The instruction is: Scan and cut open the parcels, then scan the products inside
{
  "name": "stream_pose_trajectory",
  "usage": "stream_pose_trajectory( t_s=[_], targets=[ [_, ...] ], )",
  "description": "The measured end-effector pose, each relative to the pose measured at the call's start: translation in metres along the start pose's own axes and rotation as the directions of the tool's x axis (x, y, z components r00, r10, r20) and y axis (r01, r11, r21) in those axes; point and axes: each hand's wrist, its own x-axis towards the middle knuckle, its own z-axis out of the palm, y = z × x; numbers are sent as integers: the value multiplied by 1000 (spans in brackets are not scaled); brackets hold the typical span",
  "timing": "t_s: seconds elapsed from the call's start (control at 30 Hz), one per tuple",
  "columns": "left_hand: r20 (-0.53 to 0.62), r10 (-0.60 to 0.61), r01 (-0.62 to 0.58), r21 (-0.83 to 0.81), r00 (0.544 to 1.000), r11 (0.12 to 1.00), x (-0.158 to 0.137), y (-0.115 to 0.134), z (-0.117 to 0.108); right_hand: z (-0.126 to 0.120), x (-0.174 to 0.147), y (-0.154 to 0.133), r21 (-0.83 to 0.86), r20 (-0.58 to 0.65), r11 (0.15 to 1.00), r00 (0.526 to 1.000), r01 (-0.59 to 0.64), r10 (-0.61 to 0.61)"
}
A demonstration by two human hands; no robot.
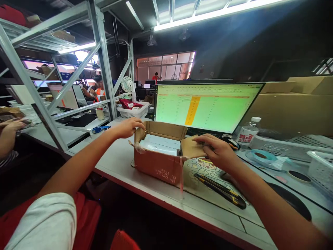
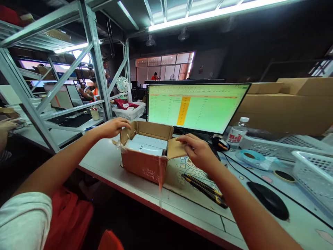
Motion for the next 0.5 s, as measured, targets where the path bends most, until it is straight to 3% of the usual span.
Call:
stream_pose_trajectory(
  t_s=[0.17, 0.27, 0.33, 0.4, 0.5],
  targets=[
    [-137, -8, 11, 22, 991, 1000, -24, -24, 23, 14, -35, 41, -70, 62, 986, 987, 152, -148],
    [-273, -8, -2, -34, 962, 999, -32, -36, 47, 28, -38, 47, -94, -21, 980, 984, 175, -178],
    [-359, -70, 25, -128, 931, 991, -40, -44, 63, 35, -33, 43, -98, -116, 983, 980, 153, -164],
    [-427, -192, 82, -261, 883, 962, -51, -50, 75, 39, -24, 33, -77, -200, 989, 970, 123, -136],
    [-528, -436, 165, -483, 728, 860, -68, -56, 84, 41, -9, 12, 64, -264, 997, 964, 42, -24]
  ],
)
